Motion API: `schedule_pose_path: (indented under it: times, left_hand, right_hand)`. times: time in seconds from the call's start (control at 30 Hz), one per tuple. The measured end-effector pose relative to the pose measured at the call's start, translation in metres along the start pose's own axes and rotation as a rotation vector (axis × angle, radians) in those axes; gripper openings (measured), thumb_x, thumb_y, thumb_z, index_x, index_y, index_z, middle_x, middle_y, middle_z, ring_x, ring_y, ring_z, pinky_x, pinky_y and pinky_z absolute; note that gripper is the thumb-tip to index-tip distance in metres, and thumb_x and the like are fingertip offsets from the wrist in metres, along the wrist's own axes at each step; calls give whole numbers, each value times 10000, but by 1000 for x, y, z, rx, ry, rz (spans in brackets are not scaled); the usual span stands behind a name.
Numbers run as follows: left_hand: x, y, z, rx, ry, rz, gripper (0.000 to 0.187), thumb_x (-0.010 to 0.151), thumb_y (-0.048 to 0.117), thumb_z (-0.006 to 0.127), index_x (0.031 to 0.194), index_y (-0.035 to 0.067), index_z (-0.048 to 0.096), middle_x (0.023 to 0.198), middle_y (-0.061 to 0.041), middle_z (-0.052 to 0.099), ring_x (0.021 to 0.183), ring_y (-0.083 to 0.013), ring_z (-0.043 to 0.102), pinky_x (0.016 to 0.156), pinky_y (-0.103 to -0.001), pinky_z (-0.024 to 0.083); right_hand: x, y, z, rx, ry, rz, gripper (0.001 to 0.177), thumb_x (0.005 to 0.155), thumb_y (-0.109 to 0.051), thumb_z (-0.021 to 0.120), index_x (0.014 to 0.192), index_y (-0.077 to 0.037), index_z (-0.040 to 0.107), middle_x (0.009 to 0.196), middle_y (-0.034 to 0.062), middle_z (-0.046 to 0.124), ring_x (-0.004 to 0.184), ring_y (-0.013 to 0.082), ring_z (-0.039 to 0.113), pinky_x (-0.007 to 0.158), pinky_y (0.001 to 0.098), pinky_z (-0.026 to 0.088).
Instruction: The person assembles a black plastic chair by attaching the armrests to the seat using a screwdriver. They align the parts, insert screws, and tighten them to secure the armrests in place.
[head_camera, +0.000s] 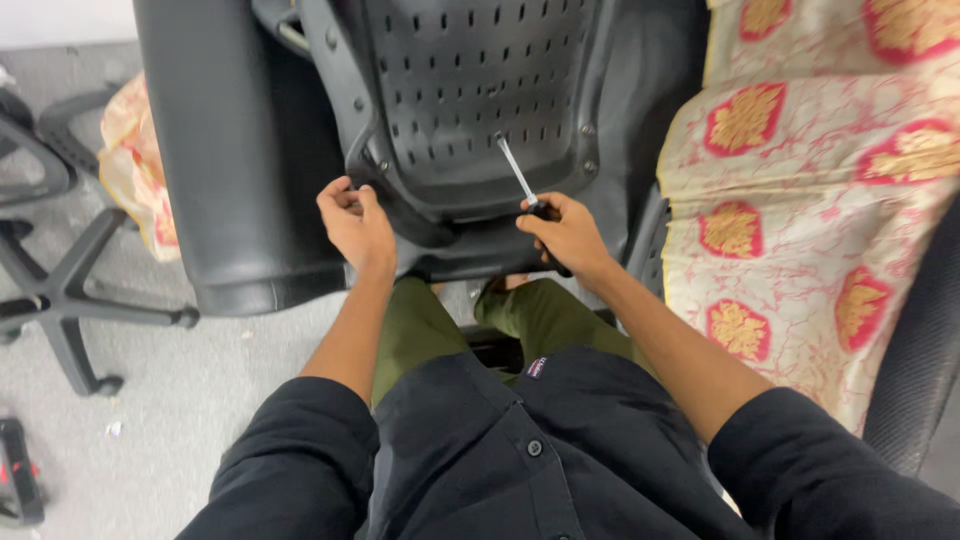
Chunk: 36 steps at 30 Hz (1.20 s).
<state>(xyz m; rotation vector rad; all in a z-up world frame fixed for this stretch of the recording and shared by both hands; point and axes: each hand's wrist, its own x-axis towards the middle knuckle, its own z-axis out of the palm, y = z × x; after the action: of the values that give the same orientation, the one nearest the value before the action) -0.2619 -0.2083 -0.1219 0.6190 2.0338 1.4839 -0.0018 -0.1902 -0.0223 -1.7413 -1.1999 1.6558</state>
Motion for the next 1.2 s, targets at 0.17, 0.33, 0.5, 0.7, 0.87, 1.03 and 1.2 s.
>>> schedule_pose_path:
  times: [0.17,0.33,0.5,0.7,0.87,1.03,1.2]
  left_hand:
    - [-23,-55,-9,-65,-207,-226,231,927,140,675,1140,54,655,927,-31,676,754,-108,610,688,-279,520]
    - [-34,-85,-10,-49,-466,-343,210,914,138,661,1107,64,698,921,-17,720,734,-102,637,708,-265,540]
    - [-35,-101,5,-40,-473,-128,158,915,155,679,1028,53,720,872,-13,722,742,-89,648,716,-260,544]
    - [-33,-135,14,-132,-245,104,135,928,124,679,866,11,640,736,3,613,685,-73,541,658,-260,482]
    - [-19,-184,23,-359,-88,214,163,986,91,612,854,16,553,761,21,539,719,-63,468,658,-249,423]
    - [-1,-228,38,-433,-84,118,152,979,107,583,840,45,573,701,29,532,628,-56,459,571,-235,382]
    - [-7,-258,54,-568,-118,112,122,990,122,593,890,51,603,747,26,550,661,-65,467,609,-236,393]
  right_hand:
    - [-3,31,10,5,-8,46,283,881,-140,724,1136,-30,667,750,-23,582,605,58,536,525,230,459]
    - [-2,45,30,6,4,6,302,876,-141,727,1147,-30,654,750,-17,577,609,55,540,513,238,457]
    - [17,62,55,39,32,-39,296,884,-142,723,1150,-32,652,742,-21,569,604,51,528,507,240,456]
    - [56,100,68,-22,103,-163,269,892,-127,742,1131,-39,655,738,-27,584,578,37,531,483,230,449]
    - [96,142,81,-28,206,-237,240,884,-112,774,1075,-27,655,711,-35,571,537,35,515,450,232,434]
    - [124,173,91,-21,184,-314,199,902,-120,778,1051,-37,675,714,-40,580,549,27,537,464,224,449]
    - [133,197,99,12,147,-383,180,913,-121,770,1047,-45,679,740,-52,586,564,26,540,468,217,449]
